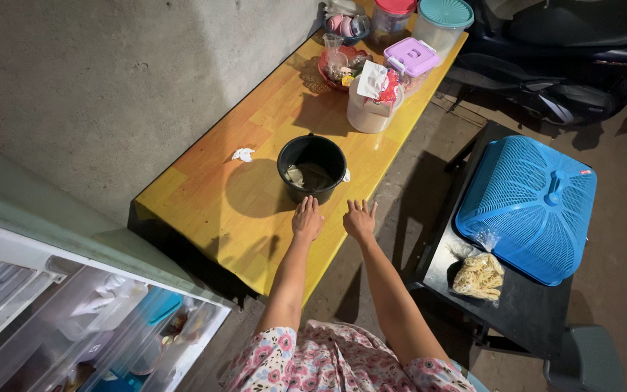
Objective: The person cleans a wooden table by repeatedly dipping a cloth into a bucket of water, wringing it, and wiping the surface. They move several containers and a basket aside to reach different areas, then return them after cleaning.
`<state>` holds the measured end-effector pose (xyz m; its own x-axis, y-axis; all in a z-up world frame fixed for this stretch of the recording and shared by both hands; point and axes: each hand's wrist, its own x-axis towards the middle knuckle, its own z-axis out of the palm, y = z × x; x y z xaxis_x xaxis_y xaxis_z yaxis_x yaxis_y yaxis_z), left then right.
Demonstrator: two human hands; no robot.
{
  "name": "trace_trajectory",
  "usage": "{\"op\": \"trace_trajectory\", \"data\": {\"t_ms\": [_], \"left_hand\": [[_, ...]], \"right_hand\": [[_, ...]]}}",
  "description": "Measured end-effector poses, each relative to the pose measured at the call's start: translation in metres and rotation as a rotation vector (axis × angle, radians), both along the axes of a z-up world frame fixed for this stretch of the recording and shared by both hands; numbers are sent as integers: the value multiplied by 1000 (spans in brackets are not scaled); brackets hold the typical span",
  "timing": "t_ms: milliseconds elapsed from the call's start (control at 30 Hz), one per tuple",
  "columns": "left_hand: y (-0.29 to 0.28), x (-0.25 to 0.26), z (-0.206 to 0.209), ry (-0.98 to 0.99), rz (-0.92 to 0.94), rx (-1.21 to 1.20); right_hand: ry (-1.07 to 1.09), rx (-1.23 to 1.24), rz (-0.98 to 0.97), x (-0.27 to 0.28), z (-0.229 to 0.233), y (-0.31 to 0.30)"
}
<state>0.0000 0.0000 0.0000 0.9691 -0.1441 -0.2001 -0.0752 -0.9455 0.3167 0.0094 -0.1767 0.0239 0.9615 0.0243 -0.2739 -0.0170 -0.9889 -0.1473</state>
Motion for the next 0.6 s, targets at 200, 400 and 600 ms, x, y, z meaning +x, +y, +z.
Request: {"op": "trace_trajectory", "data": {"t_ms": [200,400,600], "left_hand": [[0,0,-1,-7,4,-24],[1,-2,-2,-26,-10,-19],[0,-2,-3,-10,-8,-19]], "right_hand": [[-1,22,-1,1,-1,1],[-1,17,4,0,-3,1],[-10,26,4,0,-4,1]]}}
